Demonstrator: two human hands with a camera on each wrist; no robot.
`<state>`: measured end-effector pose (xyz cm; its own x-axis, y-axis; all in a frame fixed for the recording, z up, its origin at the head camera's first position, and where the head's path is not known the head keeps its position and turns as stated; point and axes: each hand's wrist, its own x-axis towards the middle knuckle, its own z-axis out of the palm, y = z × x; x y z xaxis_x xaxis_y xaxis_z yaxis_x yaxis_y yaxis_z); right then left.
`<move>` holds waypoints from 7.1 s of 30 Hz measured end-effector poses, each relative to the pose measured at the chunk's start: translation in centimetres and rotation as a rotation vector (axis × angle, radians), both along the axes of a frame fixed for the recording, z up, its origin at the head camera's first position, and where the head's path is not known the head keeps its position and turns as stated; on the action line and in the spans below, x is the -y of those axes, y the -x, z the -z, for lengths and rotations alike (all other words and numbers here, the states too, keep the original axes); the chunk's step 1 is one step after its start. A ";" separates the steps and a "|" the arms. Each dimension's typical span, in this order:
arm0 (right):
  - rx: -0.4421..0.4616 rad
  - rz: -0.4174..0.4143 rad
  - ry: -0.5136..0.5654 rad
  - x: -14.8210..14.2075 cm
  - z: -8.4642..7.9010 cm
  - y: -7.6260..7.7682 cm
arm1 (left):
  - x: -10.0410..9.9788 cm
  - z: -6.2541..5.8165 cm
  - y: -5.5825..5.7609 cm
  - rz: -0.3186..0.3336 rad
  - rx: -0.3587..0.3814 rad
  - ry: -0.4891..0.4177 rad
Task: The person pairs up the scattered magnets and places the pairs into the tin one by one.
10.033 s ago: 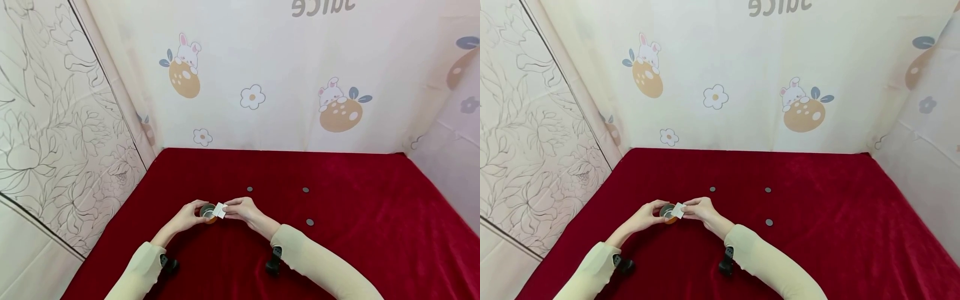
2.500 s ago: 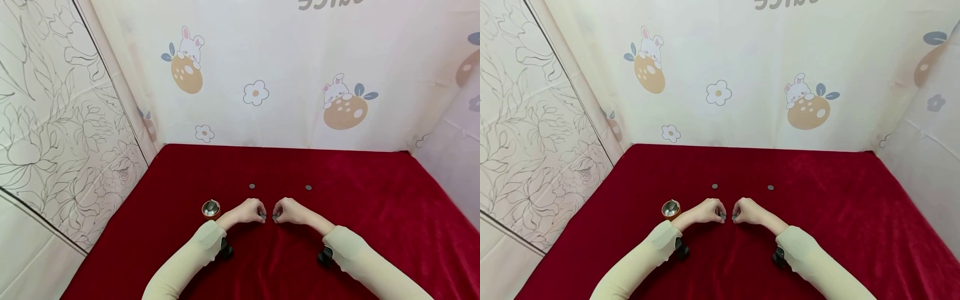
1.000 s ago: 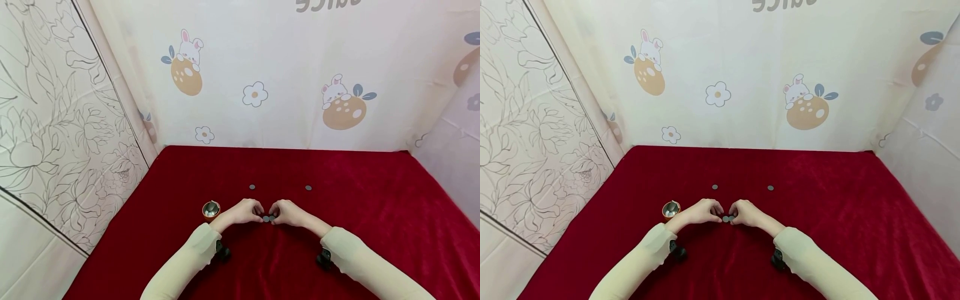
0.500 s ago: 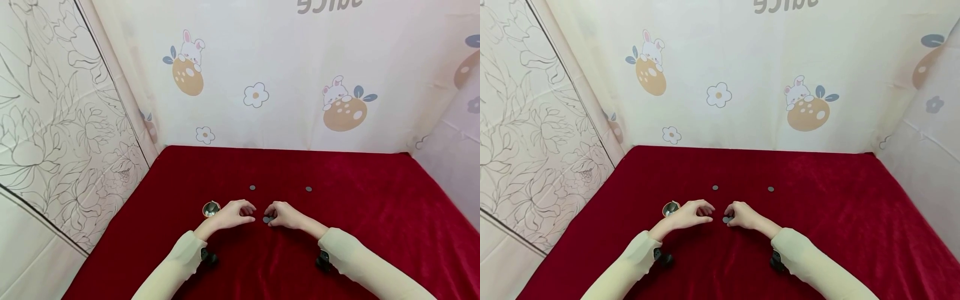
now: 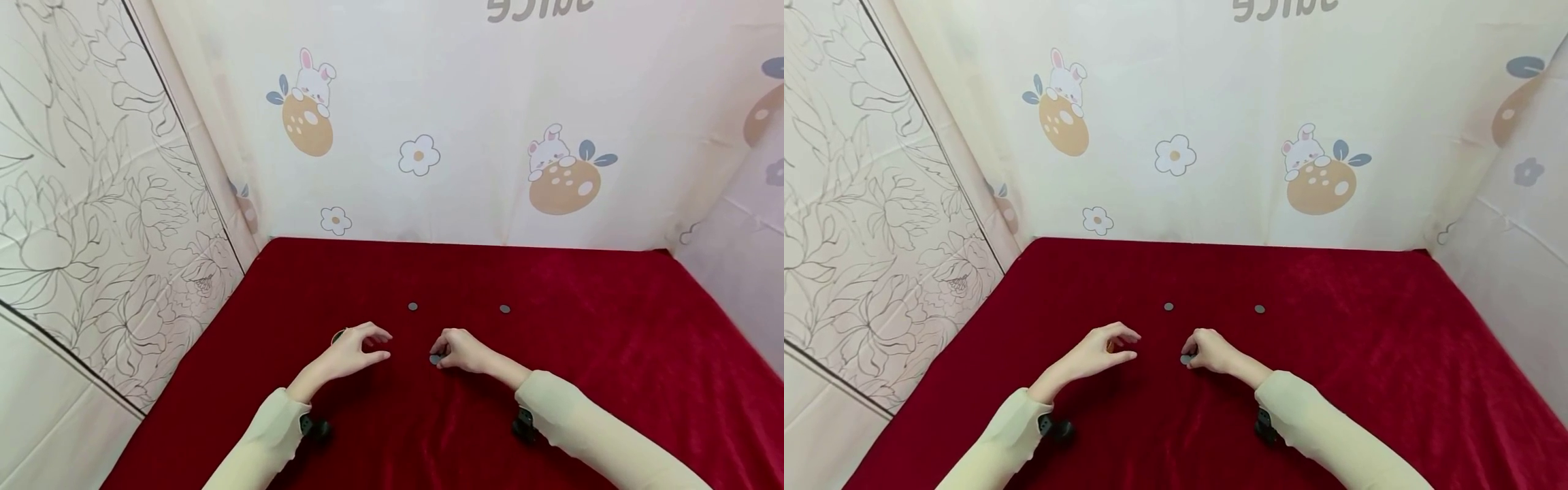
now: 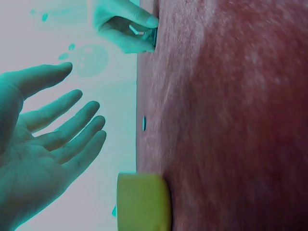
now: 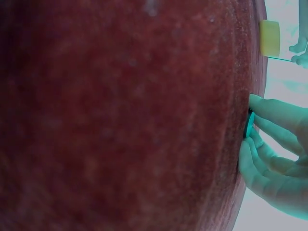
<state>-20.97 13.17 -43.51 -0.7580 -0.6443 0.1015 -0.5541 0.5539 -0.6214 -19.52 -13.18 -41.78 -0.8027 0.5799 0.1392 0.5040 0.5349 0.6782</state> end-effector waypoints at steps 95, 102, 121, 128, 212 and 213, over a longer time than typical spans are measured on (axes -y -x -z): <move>0.063 0.116 0.259 14.3 -1.6 -0.4 | 6.8 2.6 0.4 -0.254 0.212 -0.165; 0.056 0.123 0.247 14.8 -1.5 -0.2 | 6.9 2.6 0.3 -0.262 0.216 -0.166; 0.098 0.082 0.280 13.6 -1.3 0.1 | 6.4 0.6 -0.5 -0.249 0.221 -0.135; 0.108 0.043 0.237 11.6 -1.5 0.5 | 6.5 1.8 0.5 -0.277 0.168 -0.094; 0.041 0.471 0.006 -11.1 0.6 5.4 | -7.1 5.6 11.0 -0.264 0.123 -0.027; 0.047 0.472 0.006 -11.1 0.6 5.5 | -7.0 7.2 12.2 -0.249 0.086 -0.017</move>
